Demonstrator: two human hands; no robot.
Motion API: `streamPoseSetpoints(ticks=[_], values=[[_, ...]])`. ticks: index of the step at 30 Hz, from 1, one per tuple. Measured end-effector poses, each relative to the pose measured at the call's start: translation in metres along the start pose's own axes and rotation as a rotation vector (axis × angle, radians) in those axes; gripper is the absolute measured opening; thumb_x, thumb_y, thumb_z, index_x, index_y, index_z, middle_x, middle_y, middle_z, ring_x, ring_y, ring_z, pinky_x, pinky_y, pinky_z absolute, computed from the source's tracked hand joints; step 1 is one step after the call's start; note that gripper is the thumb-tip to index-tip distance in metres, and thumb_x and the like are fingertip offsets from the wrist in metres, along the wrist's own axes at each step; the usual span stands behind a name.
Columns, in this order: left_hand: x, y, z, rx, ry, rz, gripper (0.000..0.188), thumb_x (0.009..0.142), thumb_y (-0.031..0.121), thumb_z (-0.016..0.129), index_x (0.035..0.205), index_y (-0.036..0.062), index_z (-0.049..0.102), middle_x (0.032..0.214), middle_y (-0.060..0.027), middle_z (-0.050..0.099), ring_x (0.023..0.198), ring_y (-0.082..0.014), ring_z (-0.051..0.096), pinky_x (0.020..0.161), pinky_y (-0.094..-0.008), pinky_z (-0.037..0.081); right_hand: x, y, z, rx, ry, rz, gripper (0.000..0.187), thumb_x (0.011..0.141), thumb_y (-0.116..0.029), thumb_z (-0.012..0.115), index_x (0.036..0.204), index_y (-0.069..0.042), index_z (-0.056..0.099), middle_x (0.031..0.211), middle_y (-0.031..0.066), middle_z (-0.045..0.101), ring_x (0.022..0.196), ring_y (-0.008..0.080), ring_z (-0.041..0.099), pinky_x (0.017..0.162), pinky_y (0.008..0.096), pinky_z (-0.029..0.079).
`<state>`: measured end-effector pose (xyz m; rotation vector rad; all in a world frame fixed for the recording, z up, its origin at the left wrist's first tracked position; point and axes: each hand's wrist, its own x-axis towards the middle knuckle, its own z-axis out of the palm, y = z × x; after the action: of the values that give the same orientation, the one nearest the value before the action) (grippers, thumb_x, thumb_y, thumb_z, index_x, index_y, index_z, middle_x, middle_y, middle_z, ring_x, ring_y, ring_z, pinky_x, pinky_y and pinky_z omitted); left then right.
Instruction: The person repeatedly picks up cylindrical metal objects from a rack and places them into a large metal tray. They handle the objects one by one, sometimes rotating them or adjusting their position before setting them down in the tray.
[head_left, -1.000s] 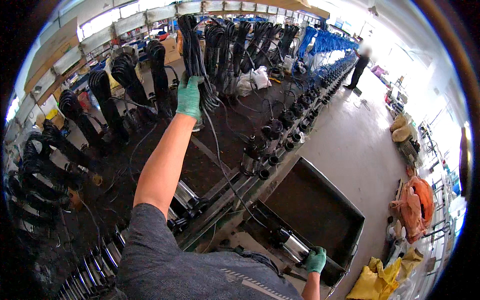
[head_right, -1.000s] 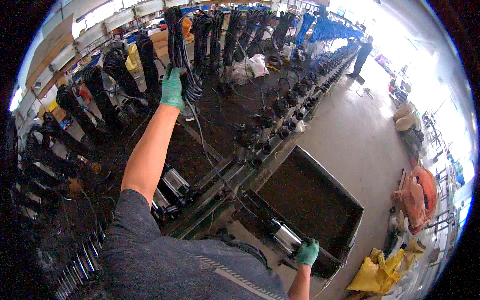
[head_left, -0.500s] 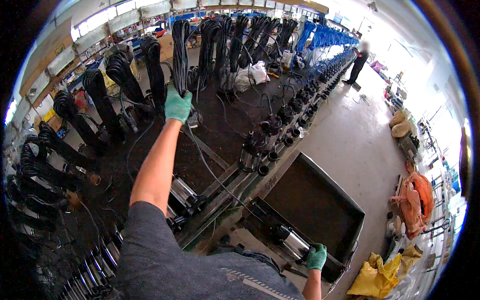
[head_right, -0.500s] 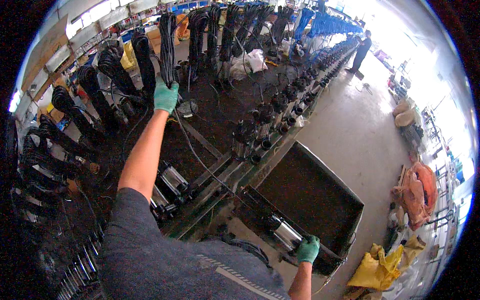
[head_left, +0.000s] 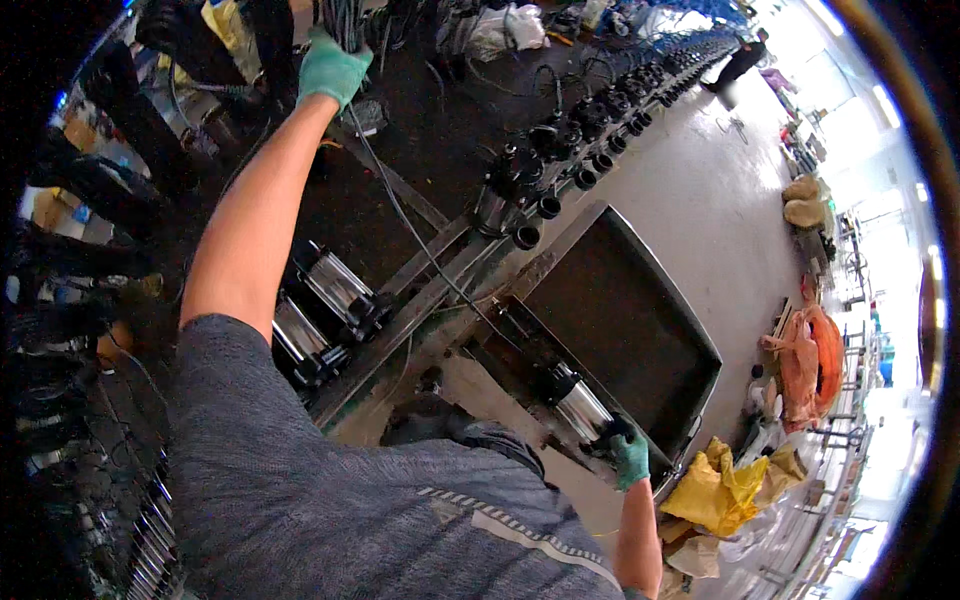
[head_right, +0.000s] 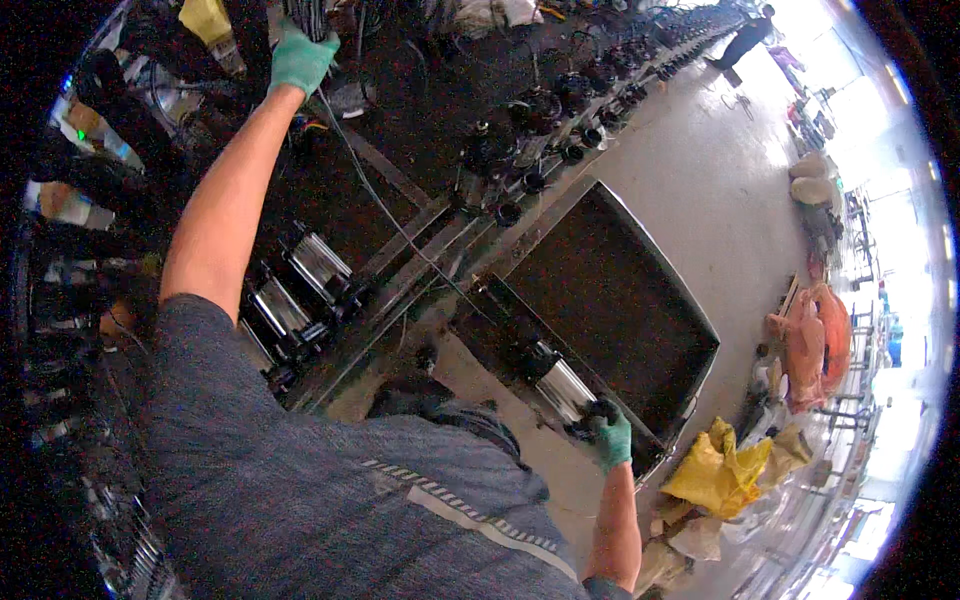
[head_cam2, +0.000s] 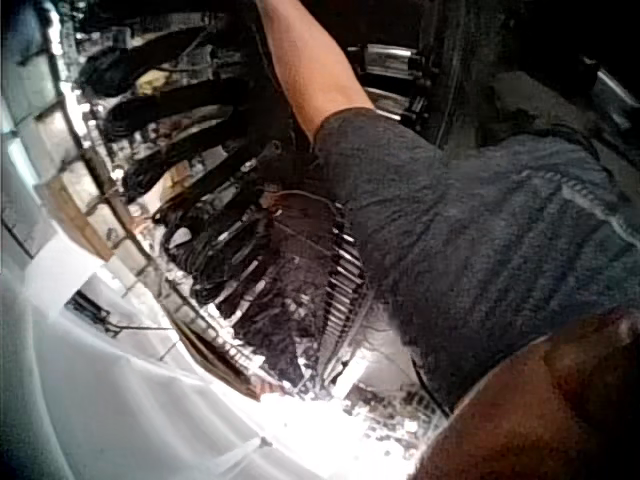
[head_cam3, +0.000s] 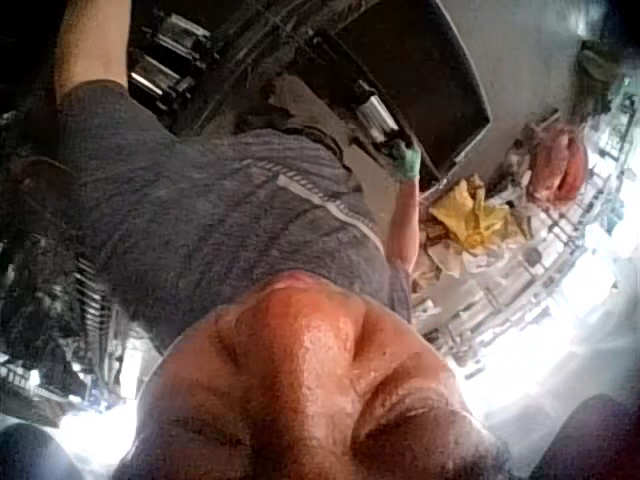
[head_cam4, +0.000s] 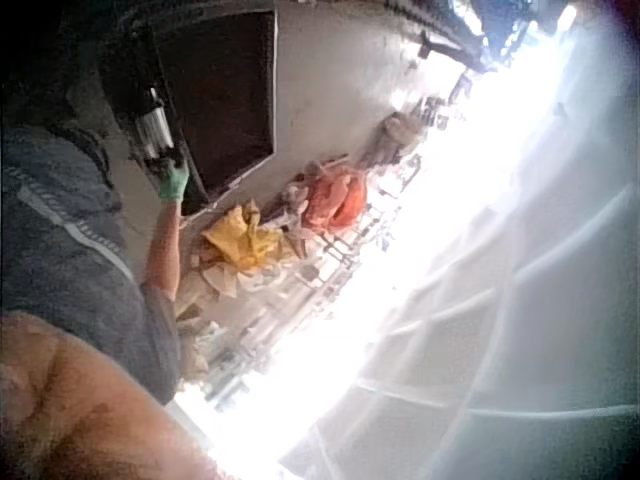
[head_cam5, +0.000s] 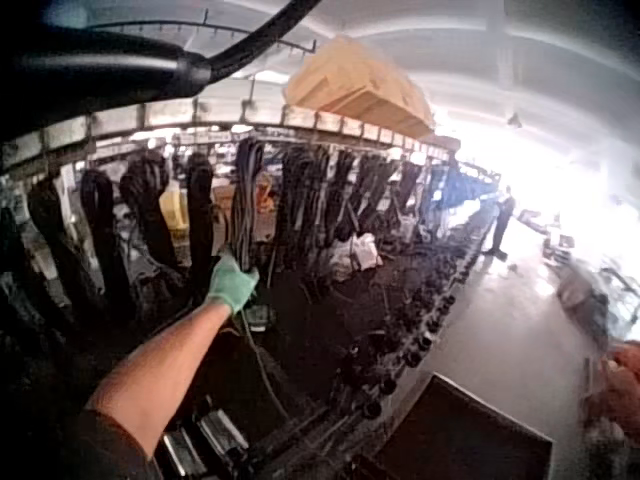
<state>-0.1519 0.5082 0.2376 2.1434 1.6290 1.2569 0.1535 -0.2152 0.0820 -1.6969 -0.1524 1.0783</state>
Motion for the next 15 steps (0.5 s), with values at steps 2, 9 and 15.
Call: streamPoseSetpoints(ticks=[2,9,15], values=[[0.018,-0.036,0.009,0.065,0.113,0.103,0.095,0.083,0.046,0.079,0.151,-0.0044,0.035,0.129,-0.0335,0.064,0.115,-0.0485,0.064,0.097,-0.0515,0.053,0.0,-0.002,0.011,0.0,-0.045,-0.044,0.04,0.092,-0.005,0.056,0.131,0.003,0.061,0.104,0.0107,0.07,0.087,0.022,0.072,0.075,0.0402,0.064],[0.03,-0.03,0.011,0.17,-0.003,-0.005,0.099,0.086,0.033,0.075,0.159,-0.0065,0.022,0.122,-0.0293,0.066,0.11,-0.0413,0.066,0.092,-0.048,0.055,0.033,-0.069,0.168,0.021,-0.173,-0.037,0.048,0.093,-0.01,0.058,0.14,0.001,0.054,0.119,0.0134,0.066,0.097,0.0232,0.068,0.085,0.0354,0.059],[0.04,-0.02,-0.024,0.232,-0.172,-0.095,0.099,0.089,0.037,0.074,0.159,-0.0082,0.022,0.114,-0.0264,0.066,0.104,-0.0386,0.066,0.088,-0.0471,0.055,0.081,-0.126,0.349,0.153,-0.352,0.064,0.042,0.095,-0.014,0.064,0.132,0.002,0.052,0.109,0.0133,0.064,0.092,0.0227,0.069,0.077,0.04,0.064]])
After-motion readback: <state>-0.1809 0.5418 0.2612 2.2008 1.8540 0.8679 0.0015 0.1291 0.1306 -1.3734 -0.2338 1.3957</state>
